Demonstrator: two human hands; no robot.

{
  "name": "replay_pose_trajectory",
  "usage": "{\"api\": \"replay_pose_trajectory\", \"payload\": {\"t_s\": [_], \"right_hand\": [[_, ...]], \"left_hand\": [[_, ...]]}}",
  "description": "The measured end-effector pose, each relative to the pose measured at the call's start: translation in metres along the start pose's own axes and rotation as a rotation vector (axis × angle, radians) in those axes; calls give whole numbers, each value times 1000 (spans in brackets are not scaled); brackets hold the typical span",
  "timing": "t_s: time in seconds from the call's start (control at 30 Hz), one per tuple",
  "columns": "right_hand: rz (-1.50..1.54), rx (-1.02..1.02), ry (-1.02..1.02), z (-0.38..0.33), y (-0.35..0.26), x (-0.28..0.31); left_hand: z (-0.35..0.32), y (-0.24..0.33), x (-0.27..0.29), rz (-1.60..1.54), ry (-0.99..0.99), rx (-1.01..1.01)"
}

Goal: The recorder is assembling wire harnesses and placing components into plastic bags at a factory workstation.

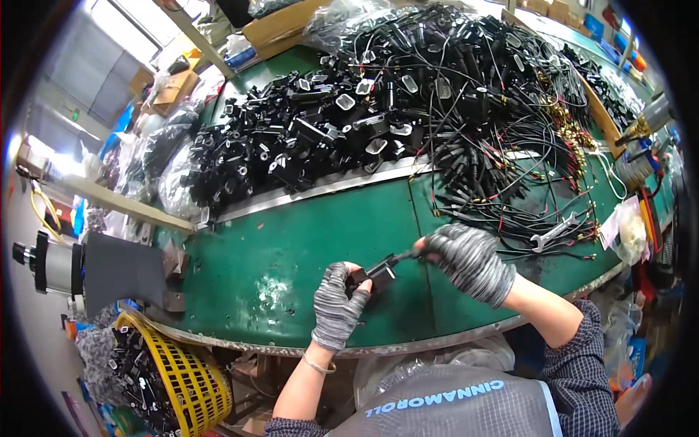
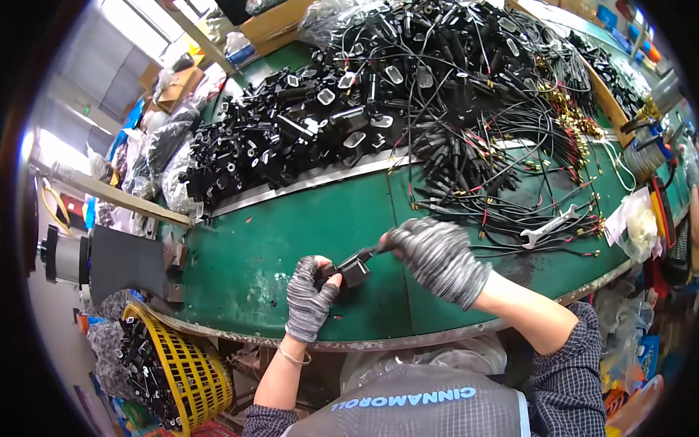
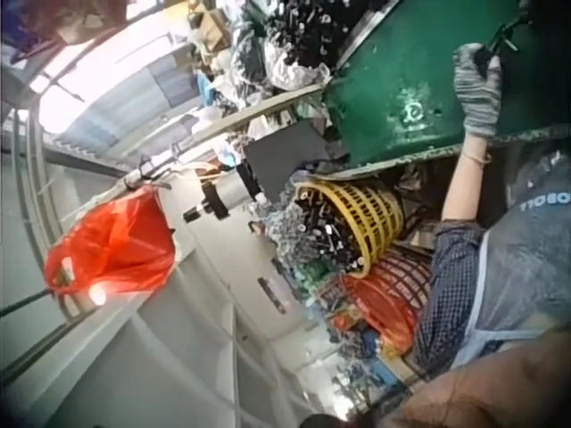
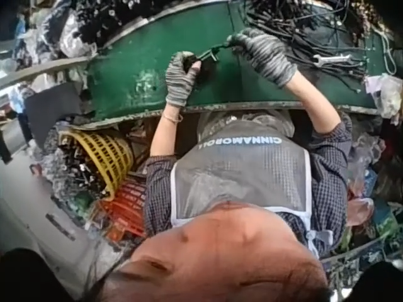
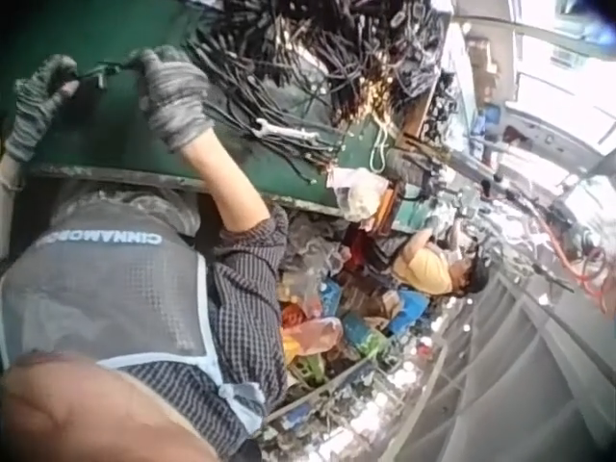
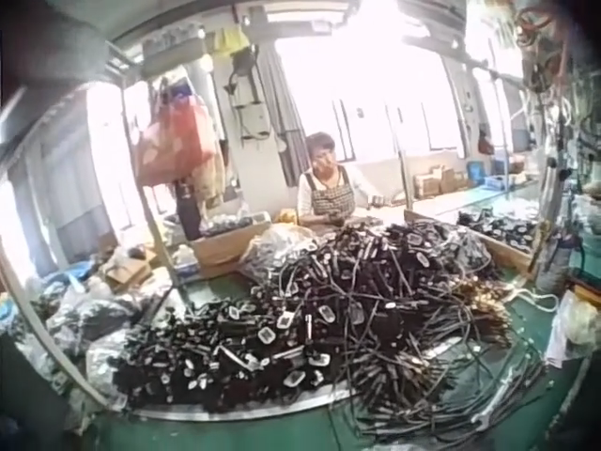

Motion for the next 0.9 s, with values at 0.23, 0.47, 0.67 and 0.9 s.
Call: {"api": "replay_pose_trajectory", "payload": {"t_s": [0.23, 0.47, 0.67, 0.9], "right_hand": [[15, 22, -103, 3, -17, -3], [166, -8, -77, -2, -12, 2], [161, -13, -96, 2, -16, -2], [-93, 108, -312, -4, -20, -13]], "left_hand": [[-6, 6, -22, -493, -172, 242], [-7, 8, -29, -454, -166, 95], [-9, 12, -33, -407, -138, 28], [-8, 46, -35, 296, 6, -410]]}}
Point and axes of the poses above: each hand's wrist, its own z-axis towards the middle knuckle, its own x-axis out of the back of the hand, y = z × x, the point moved 6 cm from there along z, towards the middle knuckle, and after that the axes turned 3 degrees about -y, right-handed, at the moved point
